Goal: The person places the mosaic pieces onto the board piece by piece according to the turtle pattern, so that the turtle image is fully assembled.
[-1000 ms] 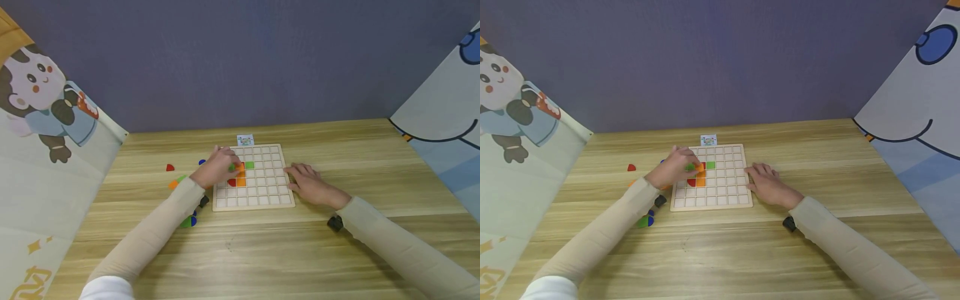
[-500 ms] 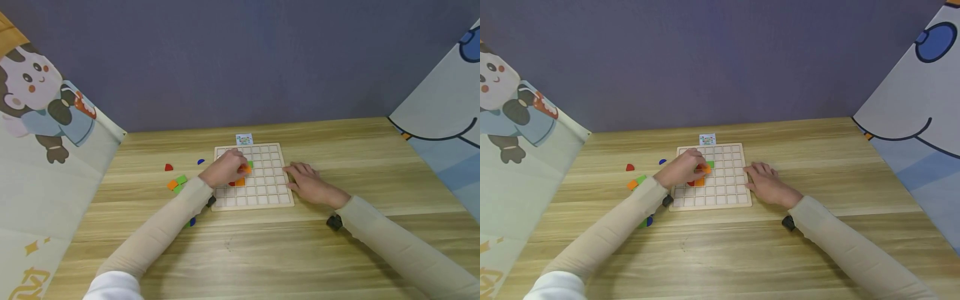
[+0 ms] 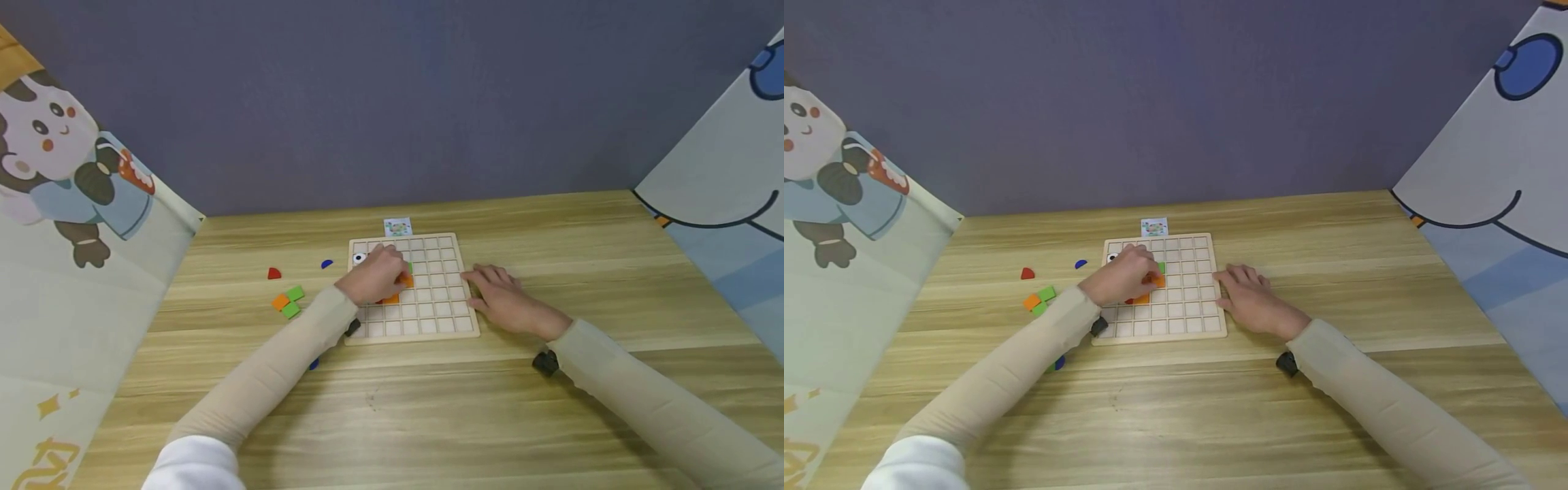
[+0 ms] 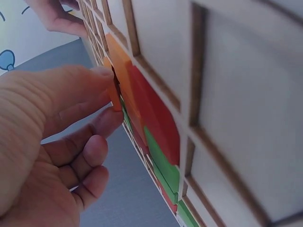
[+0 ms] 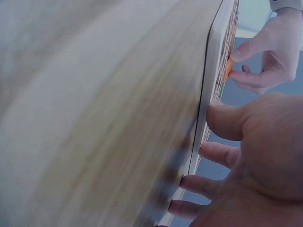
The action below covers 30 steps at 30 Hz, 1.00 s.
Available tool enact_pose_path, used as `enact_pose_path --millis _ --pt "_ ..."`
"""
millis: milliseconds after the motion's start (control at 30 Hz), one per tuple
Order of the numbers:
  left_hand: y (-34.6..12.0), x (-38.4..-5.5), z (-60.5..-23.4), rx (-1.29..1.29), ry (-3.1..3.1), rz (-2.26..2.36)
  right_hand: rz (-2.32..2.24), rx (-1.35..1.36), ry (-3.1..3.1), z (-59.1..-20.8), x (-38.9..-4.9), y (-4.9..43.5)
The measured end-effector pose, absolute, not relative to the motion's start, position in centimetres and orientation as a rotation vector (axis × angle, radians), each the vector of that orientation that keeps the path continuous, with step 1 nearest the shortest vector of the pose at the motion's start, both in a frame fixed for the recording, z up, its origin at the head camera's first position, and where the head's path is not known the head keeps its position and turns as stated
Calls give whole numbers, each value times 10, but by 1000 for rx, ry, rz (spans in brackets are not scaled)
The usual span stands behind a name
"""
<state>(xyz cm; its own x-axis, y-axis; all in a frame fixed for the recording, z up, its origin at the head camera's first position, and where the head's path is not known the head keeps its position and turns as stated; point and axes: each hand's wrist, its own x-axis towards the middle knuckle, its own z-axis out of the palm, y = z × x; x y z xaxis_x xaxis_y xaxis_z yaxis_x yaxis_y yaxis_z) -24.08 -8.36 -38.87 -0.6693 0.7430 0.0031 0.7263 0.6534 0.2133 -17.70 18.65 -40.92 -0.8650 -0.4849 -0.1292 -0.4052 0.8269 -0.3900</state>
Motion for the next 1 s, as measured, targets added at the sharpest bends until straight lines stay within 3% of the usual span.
enact_pose_path --millis 500,1000 --pt "-89 -237 -386 1216 2796 288 -531 -678 2781 -409 -177 187" --pt "-149 -233 -366 1035 2914 431 -534 -712 2762 -407 -189 193"
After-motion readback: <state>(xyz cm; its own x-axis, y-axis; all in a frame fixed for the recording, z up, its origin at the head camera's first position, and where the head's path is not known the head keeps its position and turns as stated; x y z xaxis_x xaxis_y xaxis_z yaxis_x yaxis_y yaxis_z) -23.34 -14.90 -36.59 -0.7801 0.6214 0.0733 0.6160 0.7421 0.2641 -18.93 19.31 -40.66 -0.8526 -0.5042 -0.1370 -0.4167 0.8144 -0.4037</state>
